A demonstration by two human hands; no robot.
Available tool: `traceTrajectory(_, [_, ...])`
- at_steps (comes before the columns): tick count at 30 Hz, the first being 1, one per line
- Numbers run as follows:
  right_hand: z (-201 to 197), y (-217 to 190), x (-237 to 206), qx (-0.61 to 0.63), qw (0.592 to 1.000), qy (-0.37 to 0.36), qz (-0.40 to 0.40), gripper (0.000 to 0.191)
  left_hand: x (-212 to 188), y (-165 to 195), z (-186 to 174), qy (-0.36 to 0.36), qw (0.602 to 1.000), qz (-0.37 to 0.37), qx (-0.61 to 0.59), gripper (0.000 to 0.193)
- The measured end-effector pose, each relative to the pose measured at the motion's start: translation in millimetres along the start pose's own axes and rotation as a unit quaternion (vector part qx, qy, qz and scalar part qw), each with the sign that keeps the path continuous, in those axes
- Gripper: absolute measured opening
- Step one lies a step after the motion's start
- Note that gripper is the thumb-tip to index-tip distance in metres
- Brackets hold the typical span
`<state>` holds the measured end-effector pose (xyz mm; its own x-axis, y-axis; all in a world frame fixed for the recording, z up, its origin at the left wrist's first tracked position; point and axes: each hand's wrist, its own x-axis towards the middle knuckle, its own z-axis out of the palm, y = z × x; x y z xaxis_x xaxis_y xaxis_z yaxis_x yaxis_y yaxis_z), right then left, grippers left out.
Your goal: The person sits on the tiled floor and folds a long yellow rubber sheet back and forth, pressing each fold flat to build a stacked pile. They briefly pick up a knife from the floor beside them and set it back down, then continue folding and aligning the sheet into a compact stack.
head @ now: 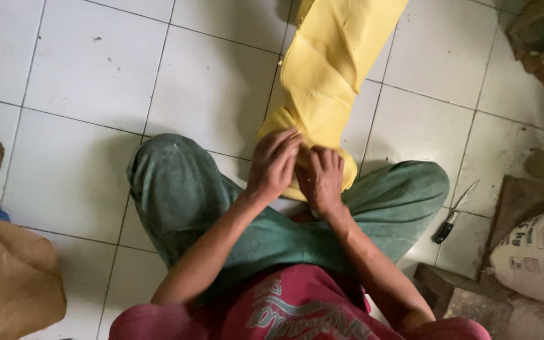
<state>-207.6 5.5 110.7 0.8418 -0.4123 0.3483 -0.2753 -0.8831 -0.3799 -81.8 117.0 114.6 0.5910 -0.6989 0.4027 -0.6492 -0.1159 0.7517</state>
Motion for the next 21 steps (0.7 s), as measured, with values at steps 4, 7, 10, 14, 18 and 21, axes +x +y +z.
traceTrajectory(4, [-8.7, -8.7, -15.7, -0.013, 1.0, -0.014, -0.022, 0.051, 47.3, -7.8, -1.9, -0.11, 0.983, 0.119, 0.091, 0.036])
traceTrajectory(7, [-18.2, -4.8, -17.1, 0.014, 0.999, -0.035, -0.022, 0.056, 40.9, -14.4, -7.7, -0.138, 0.978, 0.132, 0.079, 0.043])
traceTrajectory(10, [-23.4, 7.4, -3.2, 0.055, 0.997, -0.048, -0.008, 0.068, 26.1, -16.3, -14.8, -0.106, 0.983, 0.12, 0.091, 0.047])
traceTrajectory(14, [-19.2, 29.6, 35.8, -0.004, 0.996, -0.061, -0.063, 0.062, 30.8, -20.0, -21.5, -0.163, 0.969, 0.102, 0.157, 0.048])
traceTrajectory(18, [-16.5, 43.0, 57.1, -0.022, 0.985, -0.169, -0.026, 0.059, 34.1, -24.6, -23.8, -0.223, 0.96, 0.09, 0.145, 0.056])
traceTrajectory(21, [-17.6, 36.9, 51.2, -0.028, 0.986, -0.165, -0.01, 0.054, 17.3, -28.0, -23.4, -0.21, 0.961, 0.087, 0.157, 0.062])
